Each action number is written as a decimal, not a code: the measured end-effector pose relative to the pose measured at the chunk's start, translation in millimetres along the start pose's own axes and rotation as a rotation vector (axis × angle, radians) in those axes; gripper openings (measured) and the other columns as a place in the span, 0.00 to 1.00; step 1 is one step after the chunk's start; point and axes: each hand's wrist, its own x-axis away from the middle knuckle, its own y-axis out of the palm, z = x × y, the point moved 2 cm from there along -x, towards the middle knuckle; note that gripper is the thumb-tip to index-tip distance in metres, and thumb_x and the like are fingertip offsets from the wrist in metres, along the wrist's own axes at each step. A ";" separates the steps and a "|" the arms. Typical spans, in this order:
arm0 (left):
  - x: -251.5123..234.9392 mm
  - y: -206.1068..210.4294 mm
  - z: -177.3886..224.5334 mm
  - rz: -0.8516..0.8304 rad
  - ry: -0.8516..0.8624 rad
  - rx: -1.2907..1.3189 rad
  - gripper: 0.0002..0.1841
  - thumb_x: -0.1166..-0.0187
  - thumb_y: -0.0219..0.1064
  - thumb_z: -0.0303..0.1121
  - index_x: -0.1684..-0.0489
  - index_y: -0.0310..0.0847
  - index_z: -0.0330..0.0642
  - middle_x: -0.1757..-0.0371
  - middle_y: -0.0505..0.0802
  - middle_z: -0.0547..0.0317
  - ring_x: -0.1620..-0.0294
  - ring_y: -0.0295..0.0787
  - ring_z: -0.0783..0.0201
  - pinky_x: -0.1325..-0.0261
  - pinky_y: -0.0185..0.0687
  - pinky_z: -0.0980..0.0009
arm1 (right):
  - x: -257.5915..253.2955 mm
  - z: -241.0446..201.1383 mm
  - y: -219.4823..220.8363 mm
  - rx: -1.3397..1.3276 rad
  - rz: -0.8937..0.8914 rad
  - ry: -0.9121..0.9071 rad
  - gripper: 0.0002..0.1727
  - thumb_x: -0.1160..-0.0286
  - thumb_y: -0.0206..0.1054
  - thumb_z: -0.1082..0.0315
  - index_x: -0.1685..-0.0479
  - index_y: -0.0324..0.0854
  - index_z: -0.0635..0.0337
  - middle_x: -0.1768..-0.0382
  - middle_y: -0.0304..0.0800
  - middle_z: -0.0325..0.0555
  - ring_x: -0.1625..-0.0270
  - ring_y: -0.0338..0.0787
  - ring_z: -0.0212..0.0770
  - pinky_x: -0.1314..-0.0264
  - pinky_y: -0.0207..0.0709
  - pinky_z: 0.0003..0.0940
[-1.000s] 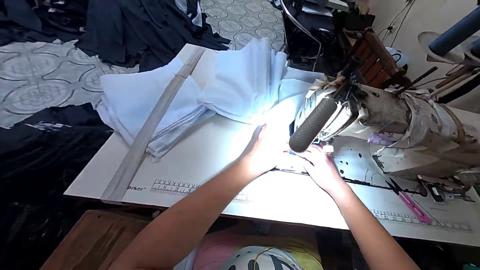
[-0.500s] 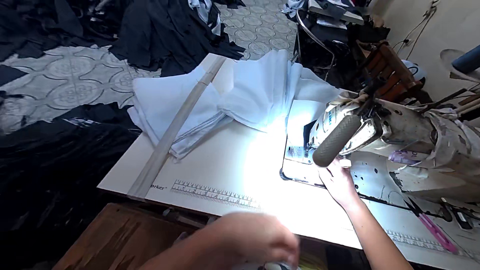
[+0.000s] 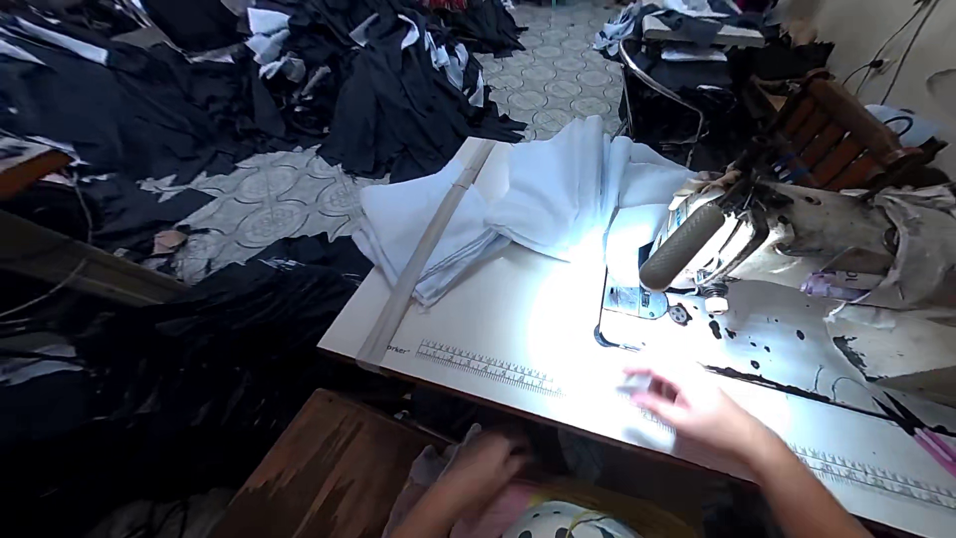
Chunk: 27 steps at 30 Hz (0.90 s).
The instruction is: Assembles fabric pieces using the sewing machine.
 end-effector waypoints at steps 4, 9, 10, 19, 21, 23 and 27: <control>22.1 -59.1 87.0 0.357 0.678 0.371 0.10 0.15 0.65 0.38 0.62 0.81 0.41 0.64 0.86 0.59 0.57 0.84 0.74 0.49 0.80 0.84 | 17.8 -66.8 68.4 -0.030 -0.480 -0.035 0.27 0.25 0.73 0.61 0.29 0.79 0.64 0.39 0.89 0.61 0.42 0.91 0.61 0.43 0.80 0.63; 3.6 -28.1 77.6 0.289 0.539 0.337 0.24 0.27 0.75 0.33 0.31 0.79 0.41 0.33 0.89 0.55 0.25 0.81 0.61 0.24 0.78 0.56 | 55.5 -80.3 8.5 -0.295 -0.038 -0.480 0.08 0.20 0.65 0.67 0.62 0.80 0.63 0.77 0.83 0.44 0.74 0.83 0.28 0.72 0.76 0.19; 5.1 -12.7 68.7 0.275 0.507 0.171 0.22 0.35 0.75 0.28 0.39 0.86 0.41 0.38 0.94 0.54 0.25 0.83 0.51 0.30 0.78 0.41 | 72.6 -81.6 -19.4 -0.342 0.016 -0.530 0.09 0.18 0.64 0.66 0.61 0.78 0.62 0.75 0.82 0.42 0.72 0.81 0.22 0.68 0.74 0.13; 23.2 -5.8 34.0 -0.134 0.017 -0.052 0.19 0.15 0.64 0.31 0.32 0.82 0.27 0.35 0.89 0.30 0.31 0.86 0.32 0.25 0.73 0.36 | 108.5 -77.3 -33.4 -0.790 0.111 -0.562 0.07 0.15 0.63 0.66 0.55 0.77 0.61 0.68 0.84 0.33 0.68 0.81 0.12 0.64 0.76 0.06; 17.6 6.3 21.4 -0.150 -0.067 -0.086 0.16 0.14 0.59 0.29 0.42 0.86 0.24 0.43 0.91 0.26 0.36 0.87 0.29 0.28 0.74 0.33 | 97.9 -83.4 -34.5 -0.847 0.175 -0.590 0.06 0.17 0.64 0.67 0.56 0.77 0.61 0.68 0.84 0.29 0.67 0.82 0.12 0.63 0.77 0.08; 25.4 -0.7 23.4 0.312 0.163 -0.141 0.12 0.25 0.68 0.28 0.64 0.88 0.21 0.63 0.92 0.29 0.56 0.93 0.35 0.47 0.86 0.40 | 91.6 -87.3 -41.3 -0.858 0.177 -0.602 0.03 0.20 0.64 0.72 0.58 0.76 0.63 0.69 0.83 0.29 0.68 0.81 0.12 0.63 0.76 0.08; 18.6 -27.4 65.1 0.506 0.506 0.036 0.16 0.16 0.66 0.39 0.40 0.79 0.37 0.45 0.88 0.51 0.37 0.84 0.71 0.28 0.75 0.74 | 86.7 -101.9 -43.2 -0.860 0.135 -0.653 0.04 0.25 0.62 0.79 0.61 0.75 0.75 0.74 0.80 0.40 0.72 0.79 0.18 0.65 0.73 0.12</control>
